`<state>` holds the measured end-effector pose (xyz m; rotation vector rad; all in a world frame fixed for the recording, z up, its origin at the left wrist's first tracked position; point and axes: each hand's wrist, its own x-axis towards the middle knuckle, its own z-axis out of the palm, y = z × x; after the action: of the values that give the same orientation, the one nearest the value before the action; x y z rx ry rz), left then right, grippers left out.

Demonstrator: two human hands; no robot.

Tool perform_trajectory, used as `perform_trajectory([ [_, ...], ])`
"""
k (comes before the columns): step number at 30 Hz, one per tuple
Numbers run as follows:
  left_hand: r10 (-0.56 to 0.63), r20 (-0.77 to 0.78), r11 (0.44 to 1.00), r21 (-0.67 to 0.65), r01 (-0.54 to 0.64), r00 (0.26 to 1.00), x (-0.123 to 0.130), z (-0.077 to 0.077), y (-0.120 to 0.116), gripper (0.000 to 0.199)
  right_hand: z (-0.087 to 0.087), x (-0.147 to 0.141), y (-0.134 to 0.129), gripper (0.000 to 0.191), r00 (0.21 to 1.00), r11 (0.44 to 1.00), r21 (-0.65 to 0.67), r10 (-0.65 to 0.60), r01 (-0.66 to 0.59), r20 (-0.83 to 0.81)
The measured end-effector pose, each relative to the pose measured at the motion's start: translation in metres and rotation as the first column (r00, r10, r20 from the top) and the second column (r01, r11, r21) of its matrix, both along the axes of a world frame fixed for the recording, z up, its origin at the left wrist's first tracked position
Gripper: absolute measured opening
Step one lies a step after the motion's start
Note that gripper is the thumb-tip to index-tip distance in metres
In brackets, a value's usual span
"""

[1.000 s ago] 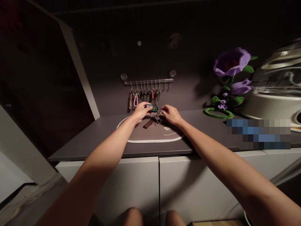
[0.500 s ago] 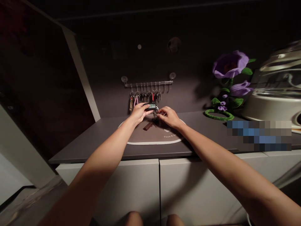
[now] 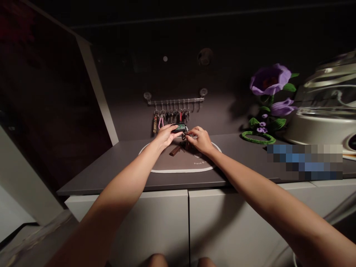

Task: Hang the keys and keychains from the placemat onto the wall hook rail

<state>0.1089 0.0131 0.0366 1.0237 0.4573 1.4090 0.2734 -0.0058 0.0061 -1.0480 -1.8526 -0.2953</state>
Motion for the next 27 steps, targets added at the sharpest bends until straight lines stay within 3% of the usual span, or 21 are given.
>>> perform_trajectory([
  [7, 0.05, 0.043, 0.998, -0.049, -0.047, 0.998, -0.001, 0.003, 0.001, 0.011, 0.006, -0.003, -0.007, 0.016, 0.998, 0.996, 0.064, -0.058, 0.056, 0.03],
  [13, 0.135, 0.07, 0.981, -0.152, -0.123, 0.988, -0.005, 0.002, 0.01, 0.01, 0.01, -0.001, -0.009, 0.019, 1.0, 0.996, 0.089, -0.013, 0.015, -0.016],
  [21, 0.151, -0.026, 0.96, -0.236, -0.153, 0.988, -0.005, 0.0, 0.015, 0.008, 0.017, -0.003, -0.013, 0.013, 0.972, 0.992, 0.058, 0.121, -0.112, -0.2],
  [27, 0.087, -0.121, 0.961, -0.253, -0.115, 0.989, 0.0, -0.002, 0.008, 0.011, 0.016, -0.003, -0.009, 0.019, 0.844, 0.94, -0.098, 0.243, -0.327, -0.478],
])
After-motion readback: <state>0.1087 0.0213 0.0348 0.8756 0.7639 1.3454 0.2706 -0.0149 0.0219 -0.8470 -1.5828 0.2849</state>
